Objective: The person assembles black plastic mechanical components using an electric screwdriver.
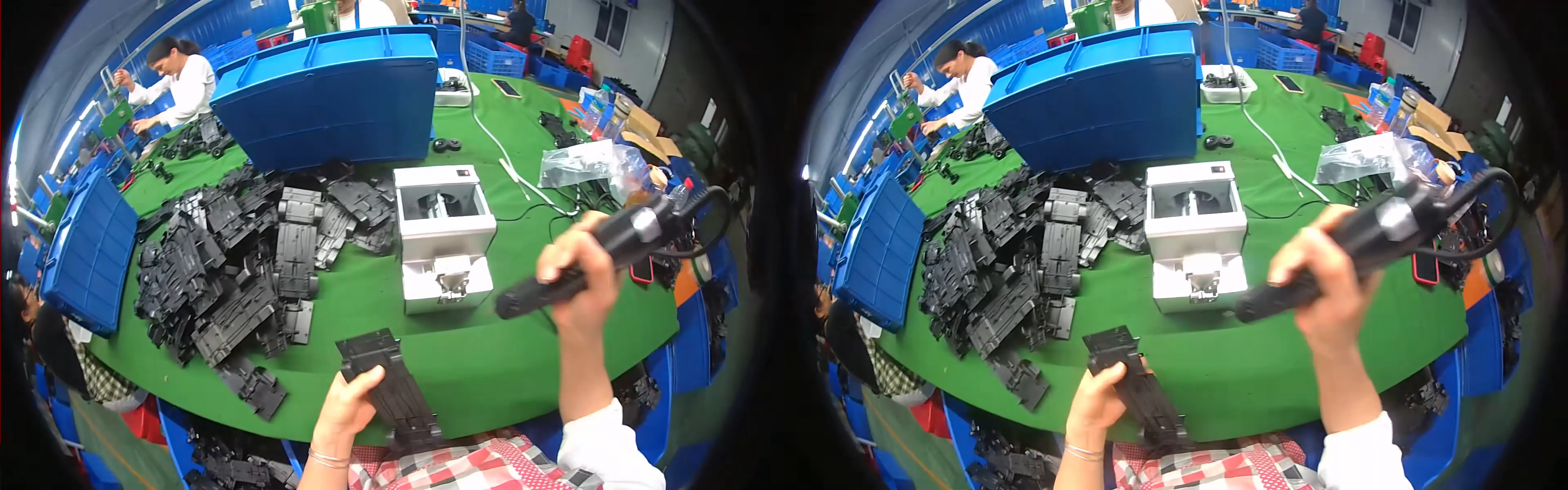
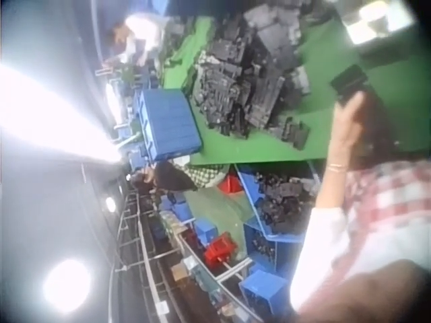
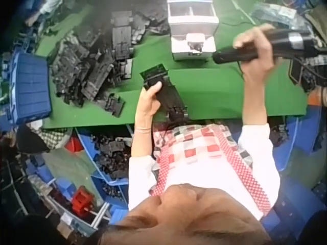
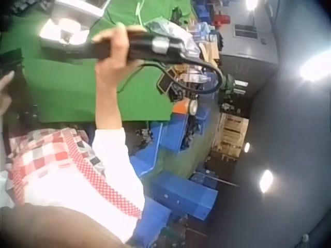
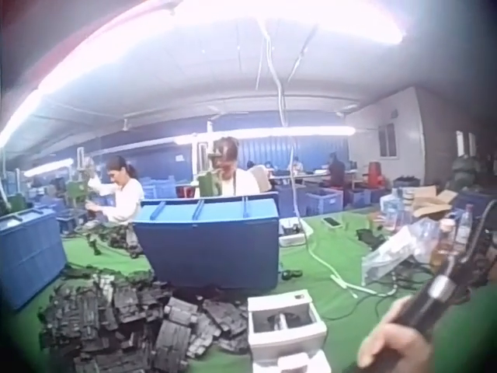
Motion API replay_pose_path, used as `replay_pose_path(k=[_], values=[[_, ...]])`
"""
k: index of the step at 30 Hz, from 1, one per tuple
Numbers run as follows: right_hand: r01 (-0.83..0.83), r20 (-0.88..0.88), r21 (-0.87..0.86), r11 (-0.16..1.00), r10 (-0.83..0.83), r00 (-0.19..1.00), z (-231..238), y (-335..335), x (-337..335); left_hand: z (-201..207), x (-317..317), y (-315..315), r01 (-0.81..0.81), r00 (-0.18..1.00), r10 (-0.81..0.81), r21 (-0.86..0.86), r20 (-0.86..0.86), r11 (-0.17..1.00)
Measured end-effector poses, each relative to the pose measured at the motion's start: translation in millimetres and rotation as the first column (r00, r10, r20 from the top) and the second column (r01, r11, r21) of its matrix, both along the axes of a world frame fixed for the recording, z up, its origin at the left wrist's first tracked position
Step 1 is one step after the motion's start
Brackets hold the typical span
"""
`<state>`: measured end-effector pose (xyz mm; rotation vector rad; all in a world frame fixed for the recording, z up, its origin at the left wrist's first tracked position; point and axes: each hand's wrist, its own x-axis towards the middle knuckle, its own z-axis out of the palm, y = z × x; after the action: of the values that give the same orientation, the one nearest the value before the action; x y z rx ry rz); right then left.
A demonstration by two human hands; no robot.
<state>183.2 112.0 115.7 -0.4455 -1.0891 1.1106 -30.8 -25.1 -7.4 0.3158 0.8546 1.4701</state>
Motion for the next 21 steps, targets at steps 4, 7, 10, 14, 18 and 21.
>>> replay_pose_path(k=[4,7,10,14,18,21], values=[[0.103,0.231,0.191,0.976,-0.146,0.962,-11.3,14.1,-27.5,3.7,22.4,7.5,0.042,0.965,-0.079,-0.15,-0.251,0.988],[0.078,0.337,0.197,0.977,-0.143,0.931,-25.1,21.0,-46.6,-1.6,27.5,11.7,0.025,0.984,-0.047,-0.127,-0.169,0.992],[-0.011,0.382,0.134,0.991,-0.042,0.923,-15.3,28.2,-50.8,-4.1,31.0,15.2,0.03,0.995,-0.042,-0.143,-0.085,0.989],[-0.086,0.289,-0.075,0.993,0.104,0.952,-13.0,27.4,-47.6,-4.1,35.1,19.0,-0.01,0.978,-0.017,-0.133,-0.207,0.991],[-0.212,0.118,-0.111,0.971,0.225,0.967,-16.4,-2.1,-37.2,8.1,36.4,21.4,-0.033,0.968,0.001,-0.123,-0.252,0.992],[-0.245,0.131,-0.127,0.961,0.261,0.956,-22.2,-19.5,-41.5,8.0,36.9,21.3,-0.002,0.947,-0.041,-0.135,-0.319,0.991]])
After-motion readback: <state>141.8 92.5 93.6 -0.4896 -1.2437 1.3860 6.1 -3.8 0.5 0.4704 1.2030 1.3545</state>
